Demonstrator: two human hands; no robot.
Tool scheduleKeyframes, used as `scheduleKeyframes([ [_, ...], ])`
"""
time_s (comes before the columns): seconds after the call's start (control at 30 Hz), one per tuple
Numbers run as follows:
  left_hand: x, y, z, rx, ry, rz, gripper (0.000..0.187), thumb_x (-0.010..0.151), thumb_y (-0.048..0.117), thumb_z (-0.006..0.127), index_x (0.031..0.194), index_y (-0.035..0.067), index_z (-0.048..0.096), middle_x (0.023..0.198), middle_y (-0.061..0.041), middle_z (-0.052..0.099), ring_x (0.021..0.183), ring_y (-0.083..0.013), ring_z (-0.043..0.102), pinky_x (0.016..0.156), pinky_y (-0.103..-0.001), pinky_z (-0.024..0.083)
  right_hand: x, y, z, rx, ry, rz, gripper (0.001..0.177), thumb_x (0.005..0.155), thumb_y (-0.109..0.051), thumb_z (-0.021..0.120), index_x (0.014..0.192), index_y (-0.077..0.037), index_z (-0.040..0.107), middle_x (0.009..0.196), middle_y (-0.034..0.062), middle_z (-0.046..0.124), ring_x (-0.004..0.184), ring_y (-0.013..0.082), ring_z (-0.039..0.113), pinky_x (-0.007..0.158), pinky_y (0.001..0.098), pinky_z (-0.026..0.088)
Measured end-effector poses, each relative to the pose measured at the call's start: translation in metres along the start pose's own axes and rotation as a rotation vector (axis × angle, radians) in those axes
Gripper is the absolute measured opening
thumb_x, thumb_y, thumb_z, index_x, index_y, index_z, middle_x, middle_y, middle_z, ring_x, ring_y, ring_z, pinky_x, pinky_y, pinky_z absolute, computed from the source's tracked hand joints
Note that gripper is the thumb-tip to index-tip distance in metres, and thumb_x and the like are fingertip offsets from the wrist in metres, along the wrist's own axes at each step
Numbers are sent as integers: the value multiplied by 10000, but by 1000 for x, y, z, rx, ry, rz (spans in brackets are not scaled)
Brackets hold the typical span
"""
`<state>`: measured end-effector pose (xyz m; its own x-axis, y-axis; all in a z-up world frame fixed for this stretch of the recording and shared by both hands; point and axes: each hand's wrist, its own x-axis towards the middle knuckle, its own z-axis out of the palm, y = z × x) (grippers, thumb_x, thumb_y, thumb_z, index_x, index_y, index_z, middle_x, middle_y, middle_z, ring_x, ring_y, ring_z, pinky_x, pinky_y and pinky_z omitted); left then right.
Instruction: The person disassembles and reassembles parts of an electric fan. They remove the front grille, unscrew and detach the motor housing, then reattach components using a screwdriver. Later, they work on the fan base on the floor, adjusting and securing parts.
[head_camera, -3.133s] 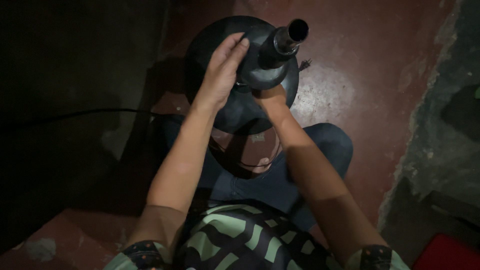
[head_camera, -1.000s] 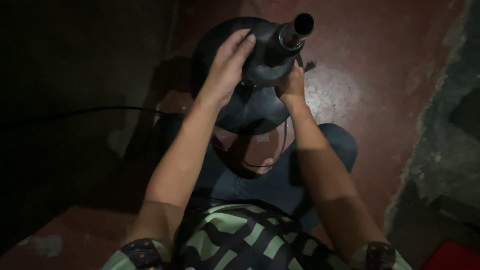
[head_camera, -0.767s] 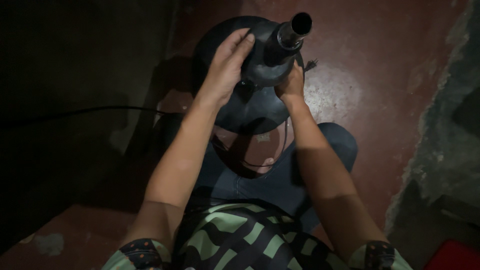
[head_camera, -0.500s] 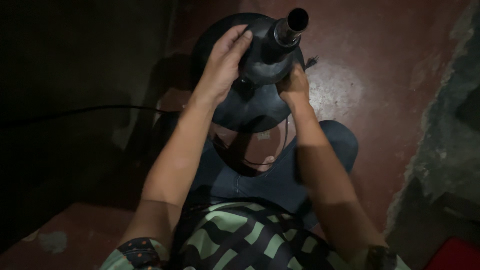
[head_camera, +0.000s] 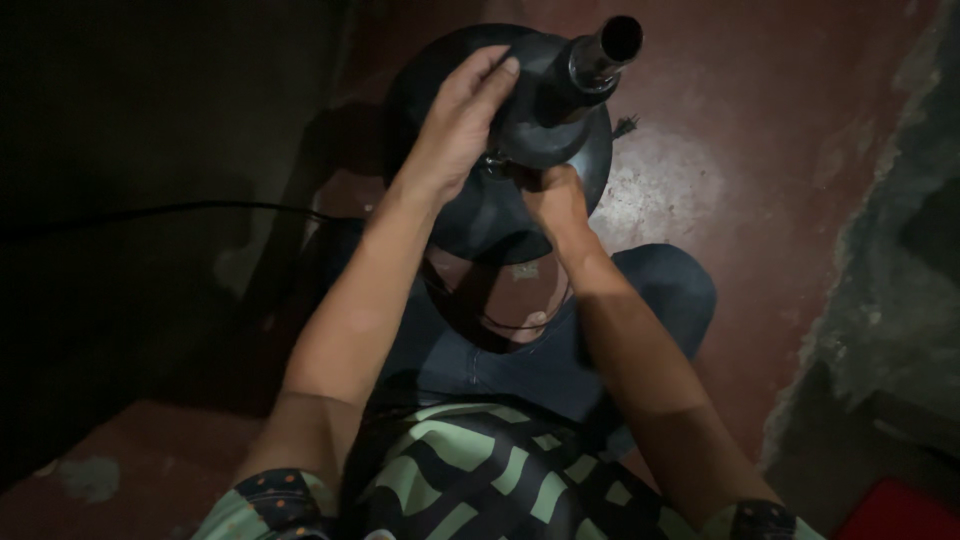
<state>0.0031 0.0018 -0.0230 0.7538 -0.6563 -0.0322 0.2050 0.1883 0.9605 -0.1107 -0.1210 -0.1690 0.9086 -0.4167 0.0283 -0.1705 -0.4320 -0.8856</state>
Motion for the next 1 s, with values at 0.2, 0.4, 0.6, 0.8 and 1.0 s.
scheduleKeyframes([
  [0.2,-3,1,0,99,-19,56,297,1113,258,535,1287,51,657,1096,-26,702,1050,-115,675,976,-281,555,5,-7,-1,-69,64,-25,243,898,-180,728,1112,-68,755,1064,204,750,1035,366,724,840,409,568],
  [0.4,-4,2,0,140,-4,28,303,1095,280,520,1271,74,656,1060,-19,699,1015,-114,686,943,-283,575,6,0,8,-252,16,130,257,935,-257,731,1133,-95,747,1077,226,726,1046,419,678,865,466,543],
  [0.6,-3,5,0,90,-10,20,303,1094,268,528,1276,60,654,1090,-26,704,1042,-117,678,961,-285,563,4,35,32,-525,31,-103,163,865,-125,670,965,-27,754,942,238,746,896,414,710,852,456,578],
  [0.8,-3,6,0,51,-12,27,288,1103,245,544,1275,45,658,1103,-41,701,1043,-123,667,968,-286,548,-4,11,54,-639,-137,-81,286,990,-235,611,1013,40,686,875,256,722,749,393,706,676,487,564],
  [1.0,-6,3,-1,129,7,49,291,1091,244,530,1283,61,648,1097,-24,715,1045,-117,688,969,-273,560,23,-24,71,-851,-317,-89,308,984,-201,547,1233,-58,660,1188,193,677,1063,334,669,885,446,525],
])
